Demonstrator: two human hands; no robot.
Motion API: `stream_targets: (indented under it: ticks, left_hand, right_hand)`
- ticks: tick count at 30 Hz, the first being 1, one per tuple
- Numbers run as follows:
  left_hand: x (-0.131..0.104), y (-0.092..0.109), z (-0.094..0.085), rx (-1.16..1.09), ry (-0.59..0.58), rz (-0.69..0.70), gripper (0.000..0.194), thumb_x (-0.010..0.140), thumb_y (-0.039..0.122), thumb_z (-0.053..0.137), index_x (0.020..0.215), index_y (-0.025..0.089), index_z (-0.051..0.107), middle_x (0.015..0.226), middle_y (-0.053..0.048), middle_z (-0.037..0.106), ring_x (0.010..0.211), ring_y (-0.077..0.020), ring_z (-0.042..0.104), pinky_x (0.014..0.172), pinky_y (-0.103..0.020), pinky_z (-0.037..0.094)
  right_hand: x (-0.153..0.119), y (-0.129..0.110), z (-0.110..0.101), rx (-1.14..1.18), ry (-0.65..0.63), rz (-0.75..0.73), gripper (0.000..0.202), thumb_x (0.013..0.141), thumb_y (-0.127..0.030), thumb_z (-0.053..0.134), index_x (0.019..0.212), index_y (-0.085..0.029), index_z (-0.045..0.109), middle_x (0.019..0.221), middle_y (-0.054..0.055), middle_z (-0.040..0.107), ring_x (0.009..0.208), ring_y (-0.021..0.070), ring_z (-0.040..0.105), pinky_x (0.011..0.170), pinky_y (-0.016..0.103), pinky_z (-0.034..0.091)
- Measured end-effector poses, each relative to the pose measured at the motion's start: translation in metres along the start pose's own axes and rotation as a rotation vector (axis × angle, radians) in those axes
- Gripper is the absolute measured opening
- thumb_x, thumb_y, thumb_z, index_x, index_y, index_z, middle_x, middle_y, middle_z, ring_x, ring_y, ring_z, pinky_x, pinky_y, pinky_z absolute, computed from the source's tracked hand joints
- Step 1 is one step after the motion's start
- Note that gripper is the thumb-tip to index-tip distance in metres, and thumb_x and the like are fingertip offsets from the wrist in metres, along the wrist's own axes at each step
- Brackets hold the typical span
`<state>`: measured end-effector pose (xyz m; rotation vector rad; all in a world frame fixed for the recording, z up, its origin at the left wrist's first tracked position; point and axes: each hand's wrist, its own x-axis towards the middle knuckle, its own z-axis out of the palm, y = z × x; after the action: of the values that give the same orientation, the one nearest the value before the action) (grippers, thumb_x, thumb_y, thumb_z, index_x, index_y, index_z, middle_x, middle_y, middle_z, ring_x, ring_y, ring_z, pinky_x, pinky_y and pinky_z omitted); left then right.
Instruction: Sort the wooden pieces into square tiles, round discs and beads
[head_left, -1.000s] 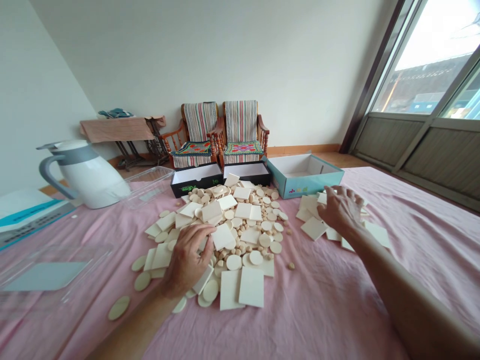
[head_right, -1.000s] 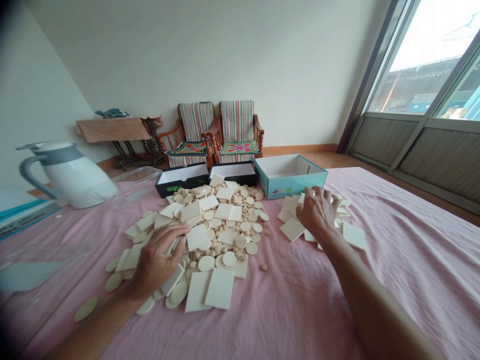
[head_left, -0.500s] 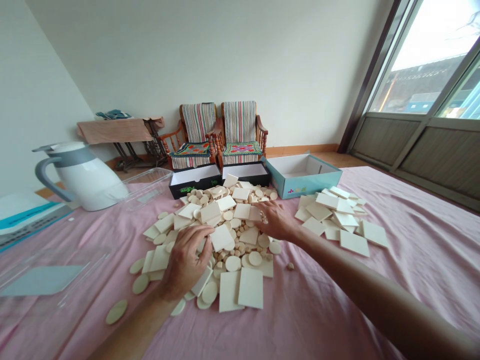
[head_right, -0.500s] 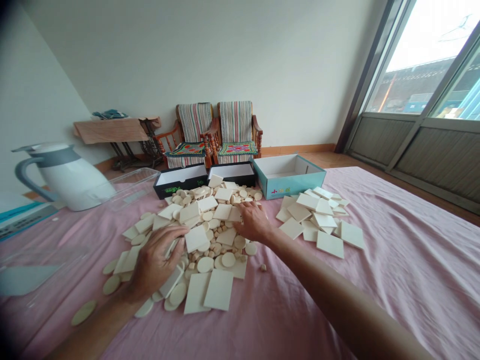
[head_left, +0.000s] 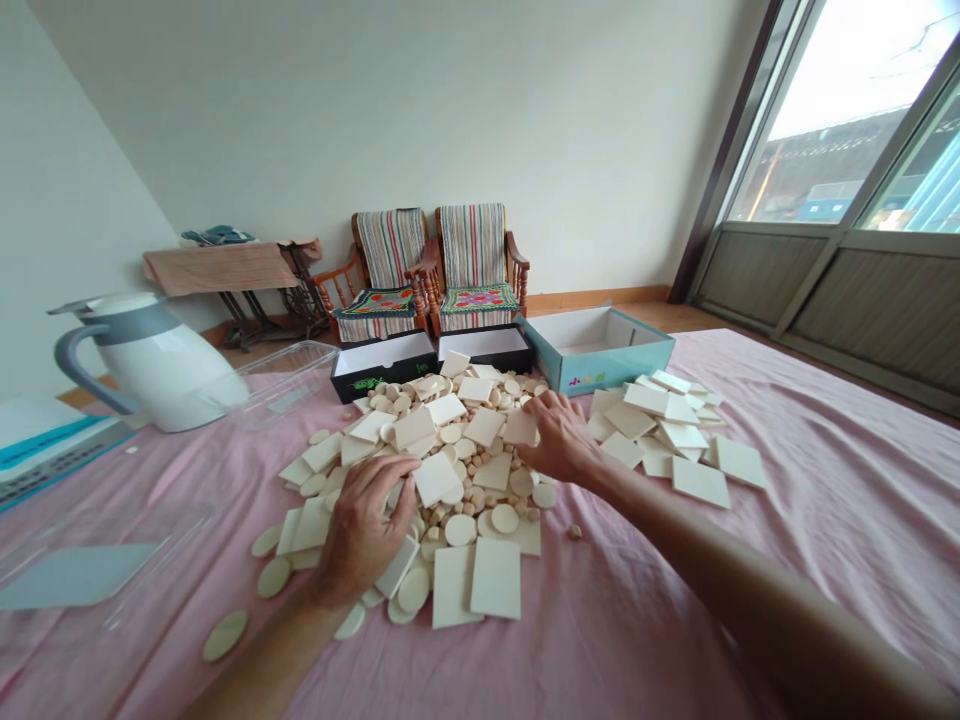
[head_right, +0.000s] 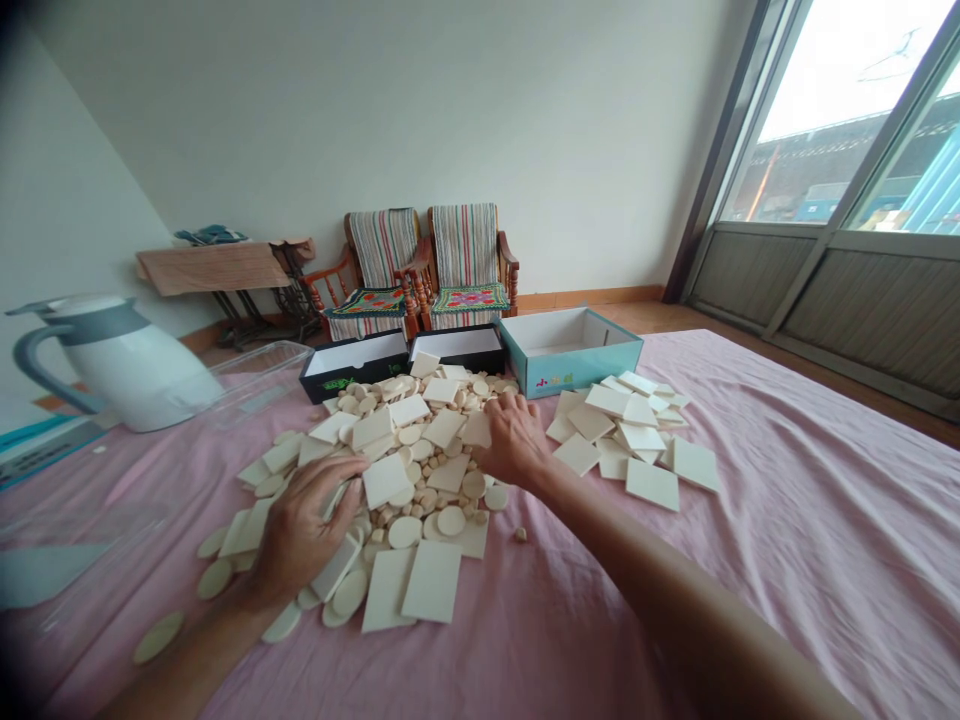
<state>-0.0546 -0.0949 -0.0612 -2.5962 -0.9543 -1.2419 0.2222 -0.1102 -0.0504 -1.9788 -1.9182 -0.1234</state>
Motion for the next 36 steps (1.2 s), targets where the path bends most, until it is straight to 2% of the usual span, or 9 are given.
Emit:
stream_targets:
  ticks: [2,6,10,19,23,26,30,33,36]
  left_hand:
    - [0.000,0.000,0.000,0.001,-0.003,-0.001,0.019,0.087,0.013,0.050,0.102,0.017,0.060,0.101,-0.007,0.066,0.100,-0.0210,0.059,0.091,-0.038,0.047]
    - [0.000,0.002,0.003,-0.003,-0.008,0.004,0.019,0.087,0.012,0.050,0.101,0.017,0.060,0.101,-0.007,0.066,0.099,-0.0210,0.060,0.090,-0.038,0.048]
    - [0.001,0.006,0.004,-0.021,-0.002,0.032,0.019,0.086,0.010,0.050,0.101,0.017,0.060,0.100,-0.007,0.066,0.099,-0.0206,0.060,0.089,-0.038,0.049]
    - [0.001,0.009,0.002,0.031,0.040,0.097,0.025,0.083,0.007,0.052,0.104,0.018,0.059,0.100,-0.007,0.066,0.099,-0.0219,0.060,0.089,-0.041,0.049]
    - [0.010,0.020,-0.001,0.031,0.042,0.149,0.026,0.083,0.007,0.052,0.105,0.018,0.059,0.101,-0.007,0.066,0.100,-0.0216,0.060,0.093,-0.043,0.047]
    - [0.025,0.041,-0.003,-0.017,-0.066,0.204,0.022,0.085,0.010,0.053,0.103,0.019,0.060,0.101,-0.007,0.067,0.100,-0.0205,0.059,0.094,-0.042,0.046]
    - [0.053,0.072,0.007,-0.065,-0.312,0.255,0.022,0.089,0.020,0.052,0.110,0.019,0.059,0.106,-0.007,0.066,0.104,-0.0203,0.058,0.097,-0.041,0.043]
    - [0.077,0.088,0.031,-0.074,-0.508,0.292,0.025,0.091,0.028,0.052,0.113,0.019,0.059,0.112,-0.006,0.065,0.107,-0.0198,0.058,0.096,-0.037,0.043]
    - [0.101,0.094,0.068,-0.015,-0.671,0.311,0.028,0.089,0.034,0.053,0.112,0.019,0.059,0.111,-0.006,0.065,0.106,-0.0198,0.058,0.095,-0.033,0.043]
  right_hand:
    - [-0.010,0.014,-0.009,-0.072,0.046,0.018,0.043,0.071,-0.038,0.062,0.107,-0.017,0.056,0.104,0.012,0.056,0.098,0.0278,0.047,0.082,0.038,0.033]
    - [-0.024,0.051,-0.025,-0.191,0.059,0.108,0.042,0.073,-0.041,0.059,0.107,-0.016,0.057,0.102,0.013,0.056,0.097,0.0302,0.047,0.078,0.039,0.032]
    - [-0.031,0.078,-0.027,-0.204,0.086,0.157,0.045,0.073,-0.039,0.058,0.112,-0.017,0.056,0.108,0.015,0.056,0.098,0.0306,0.047,0.077,0.039,0.032]
    - [-0.032,0.092,0.002,-0.034,0.004,-0.025,0.052,0.071,-0.022,0.052,0.122,-0.016,0.054,0.119,0.012,0.058,0.106,0.0273,0.050,0.087,0.038,0.031]
    - [-0.032,0.096,0.008,0.010,-0.007,-0.074,0.055,0.072,-0.020,0.051,0.126,-0.015,0.052,0.129,0.012,0.055,0.113,0.0267,0.048,0.093,0.039,0.028]
    - [-0.032,0.090,0.008,0.012,-0.013,-0.101,0.053,0.073,-0.022,0.054,0.126,-0.015,0.053,0.128,0.013,0.056,0.114,0.0271,0.046,0.096,0.041,0.026]
    - [-0.032,0.083,0.004,0.001,0.014,-0.060,0.042,0.073,-0.031,0.059,0.112,-0.018,0.060,0.113,0.012,0.060,0.103,0.0288,0.048,0.088,0.041,0.032]
    - [-0.031,0.088,-0.003,0.016,0.197,0.016,0.044,0.073,-0.033,0.058,0.114,-0.018,0.058,0.111,0.013,0.058,0.100,0.0298,0.047,0.083,0.040,0.035]
    - [-0.029,0.100,-0.008,0.079,0.408,0.073,0.047,0.074,-0.034,0.058,0.118,-0.018,0.055,0.110,0.013,0.057,0.099,0.0300,0.047,0.083,0.041,0.037]
